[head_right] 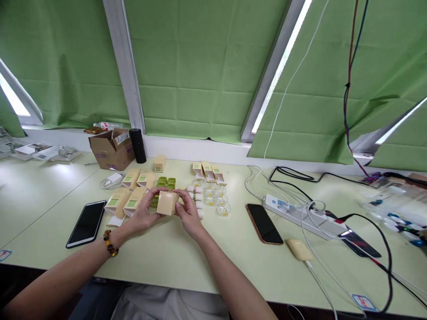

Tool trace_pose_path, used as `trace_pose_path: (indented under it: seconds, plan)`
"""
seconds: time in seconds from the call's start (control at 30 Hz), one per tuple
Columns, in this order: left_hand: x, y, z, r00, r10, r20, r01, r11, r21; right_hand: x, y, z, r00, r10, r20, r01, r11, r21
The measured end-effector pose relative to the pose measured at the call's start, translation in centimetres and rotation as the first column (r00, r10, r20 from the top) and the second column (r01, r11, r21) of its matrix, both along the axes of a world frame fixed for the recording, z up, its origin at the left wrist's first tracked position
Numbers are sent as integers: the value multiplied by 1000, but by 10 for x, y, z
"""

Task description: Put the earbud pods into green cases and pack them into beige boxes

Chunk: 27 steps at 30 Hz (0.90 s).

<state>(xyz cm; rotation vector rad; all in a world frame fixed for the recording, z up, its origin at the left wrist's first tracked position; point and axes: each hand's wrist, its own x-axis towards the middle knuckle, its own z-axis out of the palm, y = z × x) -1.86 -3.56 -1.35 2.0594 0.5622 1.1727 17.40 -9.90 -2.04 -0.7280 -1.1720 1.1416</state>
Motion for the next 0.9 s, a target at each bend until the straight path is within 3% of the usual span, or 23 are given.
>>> trace_pose_path:
  seconds: [0.33, 0.47, 0.63, 0.9]
  plan:
    - [1, 4, -3, 994, 107, 36, -112, 956, 272, 0, 0, -1, 997, 62, 39, -63, 998, 19]
    - [1, 2, -4, 988, 152, 12, -149, 948, 281, -2, 3, -6, 992, 94, -81, -96, 995, -29]
    - [0, 2, -3, 993, 116, 24, -118, 950, 290, 0, 8, -13, 965, 120, -234, -151, 982, -117]
    - [1, 1, -4, 989, 144, 29, -145, 933, 328, 2, 5, -7, 945, 169, -281, -214, 967, -136]
